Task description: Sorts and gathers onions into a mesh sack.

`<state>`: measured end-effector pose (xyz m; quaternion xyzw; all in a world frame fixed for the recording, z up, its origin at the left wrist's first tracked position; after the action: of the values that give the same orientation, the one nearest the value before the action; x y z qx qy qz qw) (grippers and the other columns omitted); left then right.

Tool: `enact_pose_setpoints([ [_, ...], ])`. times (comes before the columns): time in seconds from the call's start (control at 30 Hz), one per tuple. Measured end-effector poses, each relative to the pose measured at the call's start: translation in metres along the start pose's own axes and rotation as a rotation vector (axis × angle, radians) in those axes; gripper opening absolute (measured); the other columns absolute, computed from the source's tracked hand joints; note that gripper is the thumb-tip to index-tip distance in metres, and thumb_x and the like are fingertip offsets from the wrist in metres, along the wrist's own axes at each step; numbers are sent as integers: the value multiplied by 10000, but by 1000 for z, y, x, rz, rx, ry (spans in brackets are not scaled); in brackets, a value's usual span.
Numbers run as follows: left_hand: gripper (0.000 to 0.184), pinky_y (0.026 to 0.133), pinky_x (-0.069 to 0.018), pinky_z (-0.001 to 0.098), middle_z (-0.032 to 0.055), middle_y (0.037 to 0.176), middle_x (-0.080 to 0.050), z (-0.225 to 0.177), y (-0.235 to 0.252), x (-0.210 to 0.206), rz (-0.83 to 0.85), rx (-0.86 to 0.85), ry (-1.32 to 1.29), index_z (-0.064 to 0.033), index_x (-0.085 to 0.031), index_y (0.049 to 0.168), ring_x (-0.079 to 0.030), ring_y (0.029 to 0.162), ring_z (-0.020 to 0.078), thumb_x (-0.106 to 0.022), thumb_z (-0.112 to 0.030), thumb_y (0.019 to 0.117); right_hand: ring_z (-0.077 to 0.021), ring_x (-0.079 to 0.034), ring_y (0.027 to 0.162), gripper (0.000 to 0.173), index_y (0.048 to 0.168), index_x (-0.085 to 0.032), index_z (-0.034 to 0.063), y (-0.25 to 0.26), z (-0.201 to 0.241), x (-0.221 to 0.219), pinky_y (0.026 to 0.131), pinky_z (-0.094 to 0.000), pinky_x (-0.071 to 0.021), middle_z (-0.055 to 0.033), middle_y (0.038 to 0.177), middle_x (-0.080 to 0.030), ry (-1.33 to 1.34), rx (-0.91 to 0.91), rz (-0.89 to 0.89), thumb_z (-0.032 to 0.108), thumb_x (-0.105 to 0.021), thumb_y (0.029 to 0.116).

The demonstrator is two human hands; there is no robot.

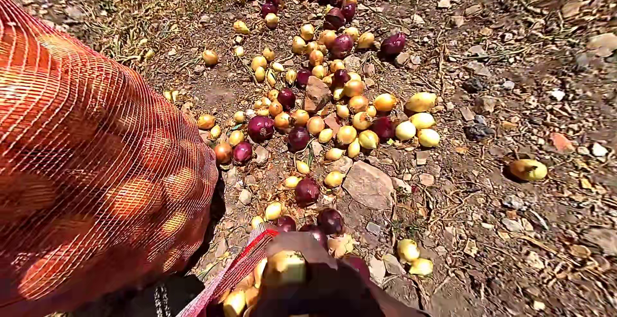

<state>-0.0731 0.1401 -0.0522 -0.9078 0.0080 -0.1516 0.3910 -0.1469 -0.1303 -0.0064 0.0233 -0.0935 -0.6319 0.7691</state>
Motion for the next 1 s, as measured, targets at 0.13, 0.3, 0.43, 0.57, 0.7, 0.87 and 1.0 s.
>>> enact_pose_setpoints([
  [0.13, 370, 818, -583, 574, 123, 978, -753, 14, -10, 73, -361, 258, 161, -153, -714, 1217, -733, 882, 293, -656, -421, 969, -185, -717, 972, 161, 1078, -771, 181, 15, -35, -7, 861, -460, -582, -20, 1101, -747, -178, -55, 240, 224, -654, 976],
  [0.3, 410, 773, -599, 479, 76, 989, -729, -9, 47, 101, -817, 119, 216, -144, -681, 1239, -711, 851, 221, -594, -452, 983, -359, -687, 1061, 424, 1336, -661, 207, 11, -106, 116, 870, -613, -559, -138, 1262, -677, -795, -616, -351, 130, -704, 922],
  [0.43, 462, 1012, -524, 464, 127, 1248, -683, -16, 163, 84, -684, 180, 215, -116, -663, 1319, -666, 1128, 259, -576, -435, 997, -457, -680, 943, 580, 1469, -531, 306, 1, -160, 108, 763, -636, -567, -256, 1320, -576, -952, -888, -37, 219, -708, 923],
  [0.57, 504, 1063, -438, 641, 286, 1467, -494, -26, 237, 70, -311, 435, 384, -143, -609, 1399, -535, 1309, 461, -632, -341, 936, -431, -675, 1008, 541, 1477, -527, 339, -1, -167, 114, 810, -626, -552, -214, 1250, -636, -912, -843, -16, 263, -680, 964],
  [0.7, 530, 1037, -437, 690, 309, 1493, -459, -42, 243, 76, -77, 401, 498, -99, -511, 1477, -518, 1316, 504, -603, -244, 975, -369, -657, 1113, 504, 1469, -541, 298, -10, -181, 121, 916, -596, -531, -163, 1320, -613, -744, -781, -35, 396, -630, 983],
  [0.87, 326, 877, -518, 652, 226, 1067, -680, 13, 217, 80, 56, 177, 285, -60, -647, 1174, -662, 1008, 398, -707, -276, 938, -161, -709, 923, 362, 1228, -682, 198, -19, -141, 158, 818, -415, -606, -8, 1039, -732, -129, -468, -514, 440, -660, 959],
  [1.0, 267, 789, -583, 480, 90, 1025, -701, -18, 151, 111, -346, -11, -74, -135, -672, 1144, -686, 896, 228, -698, -296, 932, -188, -688, 909, 334, 1263, -664, 190, -6, -109, 185, 745, -393, -592, -31, 1068, -716, 145, -332, -661, 366, -630, 981],
])
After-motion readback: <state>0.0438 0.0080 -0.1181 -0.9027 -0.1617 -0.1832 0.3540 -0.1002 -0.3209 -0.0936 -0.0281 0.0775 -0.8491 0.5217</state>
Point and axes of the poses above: each hand's wrist, its own y-axis towards the middle knuckle, its own x-axis out of the back of the hand, z = x × y, the point moved 7 cm from there along y, towards the middle knuckle
